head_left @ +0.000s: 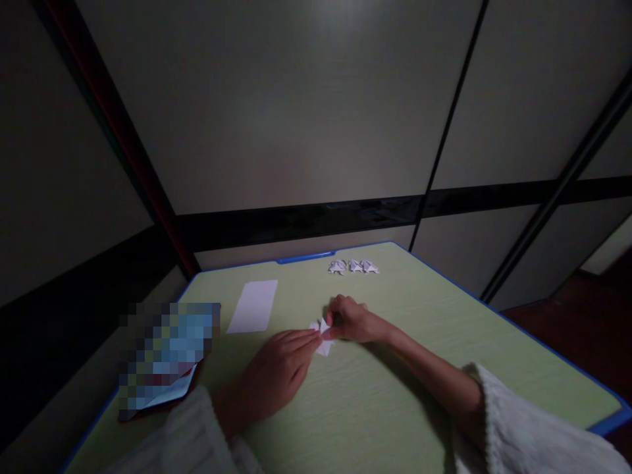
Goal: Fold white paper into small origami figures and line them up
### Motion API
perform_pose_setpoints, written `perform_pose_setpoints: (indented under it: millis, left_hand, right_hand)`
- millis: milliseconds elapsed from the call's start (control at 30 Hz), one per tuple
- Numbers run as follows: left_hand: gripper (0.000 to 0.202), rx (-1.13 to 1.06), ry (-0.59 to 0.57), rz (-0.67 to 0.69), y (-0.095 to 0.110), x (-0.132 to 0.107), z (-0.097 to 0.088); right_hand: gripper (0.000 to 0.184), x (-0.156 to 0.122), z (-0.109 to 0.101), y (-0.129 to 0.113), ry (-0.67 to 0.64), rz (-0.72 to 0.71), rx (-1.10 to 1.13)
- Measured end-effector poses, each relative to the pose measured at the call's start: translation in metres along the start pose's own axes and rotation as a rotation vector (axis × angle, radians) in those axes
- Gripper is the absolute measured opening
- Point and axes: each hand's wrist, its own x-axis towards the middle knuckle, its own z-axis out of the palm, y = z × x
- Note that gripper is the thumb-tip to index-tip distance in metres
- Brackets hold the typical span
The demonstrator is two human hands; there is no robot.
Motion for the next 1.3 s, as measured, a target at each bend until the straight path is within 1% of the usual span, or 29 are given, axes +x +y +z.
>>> perform_pose_setpoints:
  millis: [33,100,133,200,267,300,367,433,500,567,667,767,867,933,1000,1067,1133,1233,1300]
  left_hand:
    - [0.037,-0.056,0.057,-0.053,-0.001,0.0,0.001]
    - [0.035,-0.193,0.186,-0.223,-0.004,0.003,0.002]
    - [0.033,-0.271,0.25,-0.325,-0.006,0.005,0.002]
    - [0.033,-0.458,0.334,-0.523,-0.01,0.01,0.004]
    - [0.038,-0.684,0.374,-0.634,-0.014,0.013,0.007]
    - [0.038,-0.786,0.349,-0.65,-0.016,0.014,0.008]
    - [0.031,-0.913,0.285,-0.649,-0.018,0.014,0.011]
    - [0.023,-0.971,0.24,-0.651,-0.019,0.013,0.012]
    - [0.022,-1.018,0.226,-0.676,-0.018,0.013,0.011]
    - [0.023,-1.063,0.226,-0.698,-0.017,0.013,0.009]
    - [0.027,-1.074,0.263,-0.701,-0.012,0.014,0.004]
    - [0.032,-1.057,0.331,-0.68,-0.008,0.014,0.001]
    - [0.037,-1.111,0.366,-0.646,-0.006,0.013,-0.001]
    - [0.041,-1.178,0.334,-0.634,-0.006,0.013,0.0]
    - [0.043,-1.229,0.27,-0.63,-0.006,0.012,0.0]
    - [0.045,-1.247,0.211,-0.627,-0.005,0.011,0.0]
    - [0.047,-1.248,0.178,-0.605,-0.005,0.01,0.0]
    - [0.051,-1.268,0.159,-0.535,-0.003,0.008,-0.002]
    - [0.05,-1.281,0.168,-0.502,-0.002,0.008,-0.002]
  right_hand:
    - [0.017,0.001,0.001,0.0,0.009,0.018,0.05]
    - [0.015,0.003,0.005,0.001,0.012,0.034,0.219]
    - [0.016,0.005,0.007,0.001,-0.002,0.028,0.333]
    - [0.024,0.008,0.011,0.003,-0.052,-0.006,0.571]
    - [0.033,0.009,0.014,0.001,-0.103,-0.046,0.755]
    - [0.036,0.009,0.014,-0.001,-0.124,-0.065,0.817]
    - [0.039,0.006,0.015,-0.006,-0.162,-0.092,0.894]
    - [0.038,0.003,0.017,-0.013,-0.178,-0.105,0.934]
    - [0.038,-0.001,0.019,-0.019,-0.201,-0.099,0.961]
    - [0.038,-0.003,0.022,-0.022,-0.18,-0.112,0.999]
    - [0.042,-0.004,0.023,-0.023,-0.134,-0.11,1.074]
    - [0.039,-0.003,0.022,-0.023,-0.181,-0.08,1.104]
    - [0.033,-0.003,0.022,-0.022,-0.213,-0.089,1.08]
    - [0.03,-0.003,0.022,-0.023,-0.186,-0.09,1.054]
    - [0.027,-0.004,0.022,-0.023,-0.159,-0.091,1.024]
    - [0.026,-0.005,0.021,-0.024,-0.162,-0.11,1.003]
    - [0.027,-0.006,0.022,-0.024,-0.176,-0.145,1.009]
    - [0.029,-0.008,0.028,-0.025,-0.183,-0.182,1.108]
    - [0.031,-0.008,0.034,-0.027,-0.172,-0.181,1.25]
